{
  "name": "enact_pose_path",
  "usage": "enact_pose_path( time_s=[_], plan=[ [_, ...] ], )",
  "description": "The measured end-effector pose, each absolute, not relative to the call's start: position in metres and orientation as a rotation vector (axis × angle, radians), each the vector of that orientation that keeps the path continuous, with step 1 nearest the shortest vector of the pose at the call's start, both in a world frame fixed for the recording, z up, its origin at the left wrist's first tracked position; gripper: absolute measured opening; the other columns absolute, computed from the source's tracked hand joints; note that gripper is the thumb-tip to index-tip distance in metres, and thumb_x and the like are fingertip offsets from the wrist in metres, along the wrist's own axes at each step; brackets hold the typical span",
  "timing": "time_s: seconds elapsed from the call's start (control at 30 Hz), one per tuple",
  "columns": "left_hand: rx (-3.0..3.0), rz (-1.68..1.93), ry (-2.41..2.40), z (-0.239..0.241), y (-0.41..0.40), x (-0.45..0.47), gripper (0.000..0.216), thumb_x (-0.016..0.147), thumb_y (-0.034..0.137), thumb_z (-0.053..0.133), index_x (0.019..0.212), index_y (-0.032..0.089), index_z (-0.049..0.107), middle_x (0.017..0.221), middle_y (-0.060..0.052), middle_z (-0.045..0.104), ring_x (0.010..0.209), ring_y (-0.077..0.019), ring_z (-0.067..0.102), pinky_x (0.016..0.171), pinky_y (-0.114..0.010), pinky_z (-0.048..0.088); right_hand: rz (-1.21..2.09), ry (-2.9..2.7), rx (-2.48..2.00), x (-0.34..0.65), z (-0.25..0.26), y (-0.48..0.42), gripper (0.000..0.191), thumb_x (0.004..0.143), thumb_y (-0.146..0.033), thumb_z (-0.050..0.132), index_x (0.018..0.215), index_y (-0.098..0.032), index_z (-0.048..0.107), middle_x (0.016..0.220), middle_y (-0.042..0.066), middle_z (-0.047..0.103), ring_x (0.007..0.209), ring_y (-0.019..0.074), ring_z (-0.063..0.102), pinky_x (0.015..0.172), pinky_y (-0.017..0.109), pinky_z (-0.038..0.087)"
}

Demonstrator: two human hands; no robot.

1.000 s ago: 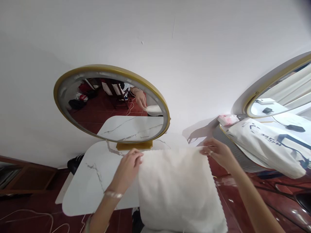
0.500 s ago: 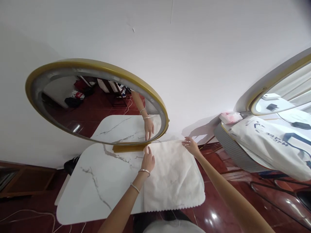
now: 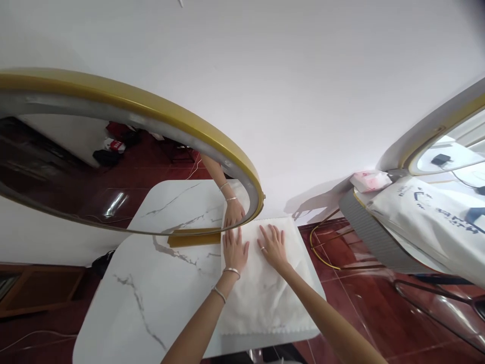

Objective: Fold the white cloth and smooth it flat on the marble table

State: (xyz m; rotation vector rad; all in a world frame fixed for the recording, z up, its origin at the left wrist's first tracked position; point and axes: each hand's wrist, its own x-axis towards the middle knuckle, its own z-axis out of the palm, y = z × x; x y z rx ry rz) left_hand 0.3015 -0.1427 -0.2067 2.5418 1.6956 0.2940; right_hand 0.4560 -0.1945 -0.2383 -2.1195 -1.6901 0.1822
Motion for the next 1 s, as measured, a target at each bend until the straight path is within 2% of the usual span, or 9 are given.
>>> enact_pose_path(
  time_s=[0.13,0.23,0.43,0.53,0.63,0.8,1.0],
  plan=[
    [2.438,0.172,1.773,-0.195,-0.114,0.312,0.049,0.092,0.042,0.041,0.131,0.015,0.055,0.132,-0.018,0.057,0.130,-0.0332,0.045,0.108,-0.049,0.032,0.124,-1.751,-2.206,0.460,-0.237,-0.162,0.051,0.096,-0.046,0.035,0.144,-0.029,0.039,0.155,0.013,0.026,0.143,0.0340,0.018,0.110,0.065,0.011],
    [2.411,0.135,1.780,-0.194,-0.094,0.321,0.047,0.093,0.041,0.038,0.125,0.013,0.058,0.125,-0.018,0.061,0.124,-0.0322,0.049,0.103,-0.044,0.037,0.089,-1.848,-2.231,0.466,-0.235,-0.141,0.054,0.096,-0.047,0.033,0.147,-0.030,0.033,0.157,0.012,0.020,0.144,0.0335,0.013,0.108,0.068,0.005],
    [2.360,0.004,1.811,-0.205,-0.070,0.335,0.045,0.094,0.038,0.034,0.093,0.011,0.071,0.090,-0.018,0.070,0.091,-0.0317,0.063,0.081,-0.041,0.045,0.201,-1.881,-2.217,0.481,-0.224,-0.113,0.056,0.095,-0.049,0.033,0.146,-0.026,0.036,0.150,0.012,0.036,0.142,0.0340,0.021,0.109,0.067,0.000],
    [2.386,0.009,1.785,-0.201,-0.077,0.333,0.044,0.095,0.037,0.033,0.101,0.012,0.069,0.099,-0.017,0.069,0.100,-0.0305,0.060,0.087,-0.040,0.043,0.211,-1.889,-2.207,0.482,-0.224,-0.124,0.056,0.096,-0.048,0.031,0.147,-0.025,0.034,0.155,0.011,0.027,0.144,0.0310,0.015,0.112,0.063,0.000],
    [2.425,0.042,1.744,-0.192,-0.097,0.323,0.044,0.096,0.037,0.032,0.111,0.013,0.066,0.110,-0.017,0.066,0.110,-0.0309,0.056,0.095,-0.043,0.039,0.136,-1.912,-2.168,0.475,-0.227,-0.159,0.056,0.097,-0.047,0.029,0.149,-0.025,0.029,0.158,0.009,0.017,0.146,0.0303,0.009,0.112,0.064,0.001],
    [2.471,0.189,1.718,-0.188,-0.127,0.311,0.045,0.094,0.037,0.036,0.127,0.013,0.056,0.133,-0.019,0.054,0.128,-0.0353,0.041,0.109,-0.051,0.026,0.049,-1.945,-2.127,0.468,-0.232,-0.208,0.058,0.096,-0.047,0.034,0.150,-0.029,0.025,0.158,0.007,0.018,0.145,0.0309,0.011,0.111,0.065,0.002],
    [2.317,0.139,1.646,-0.193,-0.095,0.332,0.042,0.095,0.035,0.034,0.119,0.013,0.062,0.122,-0.018,0.062,0.125,-0.0356,0.046,0.105,-0.052,0.031,0.104,-1.811,-2.242,0.496,-0.232,-0.158,0.058,0.096,-0.051,0.032,0.150,-0.031,0.024,0.157,0.005,0.023,0.144,0.0307,0.016,0.108,0.070,0.000]
  ],
)
